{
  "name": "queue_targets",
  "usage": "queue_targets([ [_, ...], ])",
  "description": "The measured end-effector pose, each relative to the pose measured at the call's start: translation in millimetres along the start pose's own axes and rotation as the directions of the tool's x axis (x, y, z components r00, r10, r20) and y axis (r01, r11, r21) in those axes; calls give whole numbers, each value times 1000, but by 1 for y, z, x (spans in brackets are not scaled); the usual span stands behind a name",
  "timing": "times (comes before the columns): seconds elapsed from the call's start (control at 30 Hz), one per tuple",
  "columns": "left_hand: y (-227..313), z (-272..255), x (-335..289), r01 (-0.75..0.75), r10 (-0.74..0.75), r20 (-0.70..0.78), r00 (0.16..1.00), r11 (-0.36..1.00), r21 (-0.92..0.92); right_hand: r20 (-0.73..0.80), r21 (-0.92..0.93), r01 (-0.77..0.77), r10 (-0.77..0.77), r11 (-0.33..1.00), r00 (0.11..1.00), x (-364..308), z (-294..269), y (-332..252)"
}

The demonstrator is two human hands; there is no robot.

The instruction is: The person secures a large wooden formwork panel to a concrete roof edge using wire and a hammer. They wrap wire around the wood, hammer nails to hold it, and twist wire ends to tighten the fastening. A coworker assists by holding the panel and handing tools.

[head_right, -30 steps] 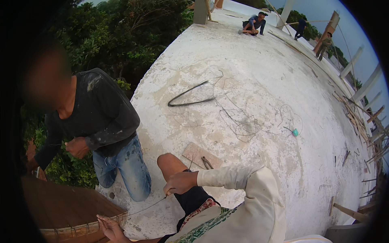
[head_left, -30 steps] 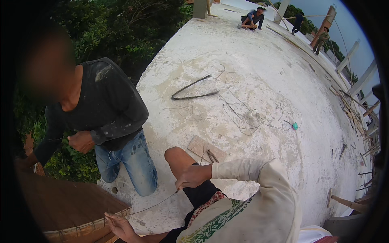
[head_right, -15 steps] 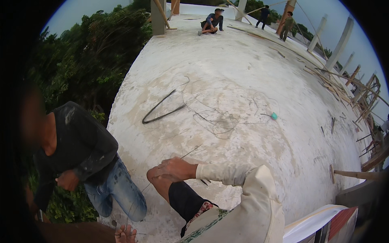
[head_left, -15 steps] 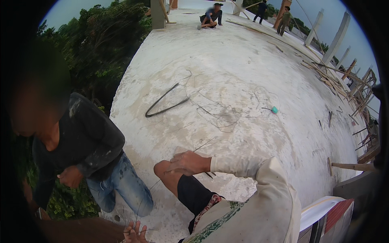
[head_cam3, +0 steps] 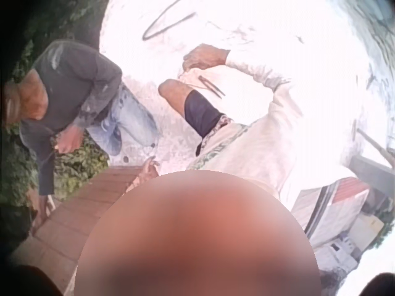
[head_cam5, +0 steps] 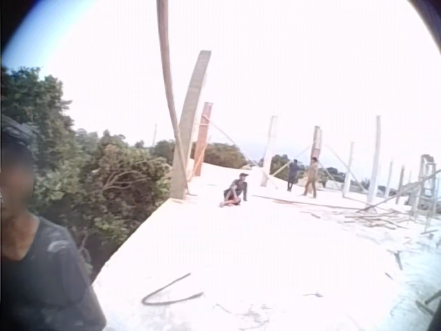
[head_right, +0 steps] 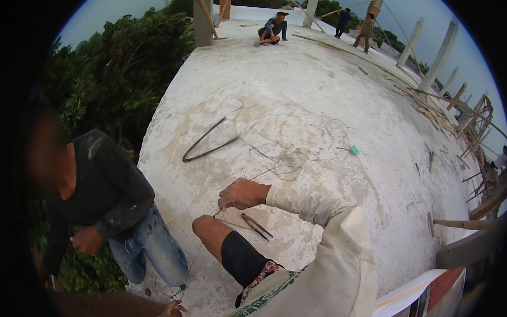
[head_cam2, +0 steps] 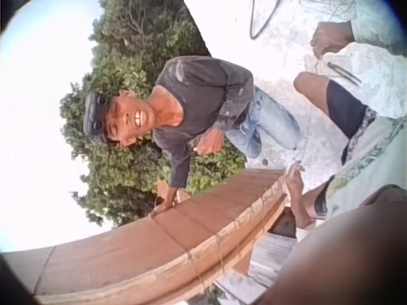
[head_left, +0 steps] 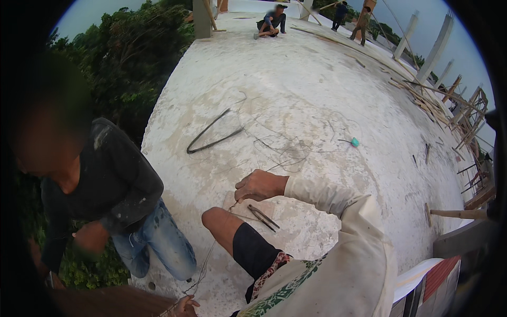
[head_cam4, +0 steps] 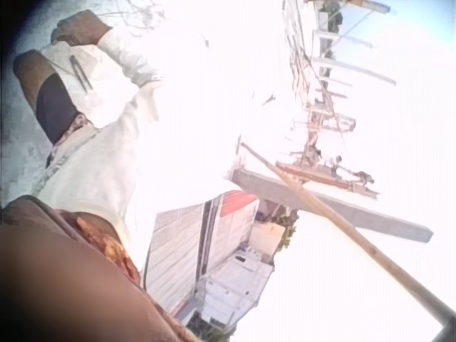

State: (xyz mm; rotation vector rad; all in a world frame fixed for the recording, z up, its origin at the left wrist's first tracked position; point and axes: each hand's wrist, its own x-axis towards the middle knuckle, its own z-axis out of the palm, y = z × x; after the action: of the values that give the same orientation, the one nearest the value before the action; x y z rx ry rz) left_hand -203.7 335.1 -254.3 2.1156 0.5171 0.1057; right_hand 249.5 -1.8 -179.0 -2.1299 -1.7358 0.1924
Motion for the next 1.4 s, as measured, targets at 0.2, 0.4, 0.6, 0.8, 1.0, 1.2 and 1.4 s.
queue_targets([
  [0.2, -55, -10, 26, 308, -149, 411, 899, 883, -354, -22, 129, -50, 53, 990, 998, -2, -1, -15],
  [0.4, -96, 26, 16, 183, -162, 117, 980, 961, -208, -145, 252, -189, 230, 949, 962, -6, 6, -17],
  [0.6, -43, 45, 49, -143, 239, -118, 964, 836, 530, -84, 109, -177, 186, 978, 979, -8, 29, -41],
  [0.8, 107, 105, 105, -330, 332, -9, 943, 941, 75, -274, 93, -9, 34, 996, 961, 1, 47, -85],
  [1.0, 168, 138, 134, -378, 382, 14, 924, 918, -121, -322, 226, -103, 174, 969, 931, -11, 40, -101],
  [1.2, 163, 145, 136, -547, 543, 134, 829, 837, -7, -122, 387, -274, 343, 881, 931, -46, 53, -100],
  [1.4, 158, 134, 139, -664, 651, 276, 707, 746, -57, -57, 516, -80, 127, 853, 990, -59, 72, -81],
])
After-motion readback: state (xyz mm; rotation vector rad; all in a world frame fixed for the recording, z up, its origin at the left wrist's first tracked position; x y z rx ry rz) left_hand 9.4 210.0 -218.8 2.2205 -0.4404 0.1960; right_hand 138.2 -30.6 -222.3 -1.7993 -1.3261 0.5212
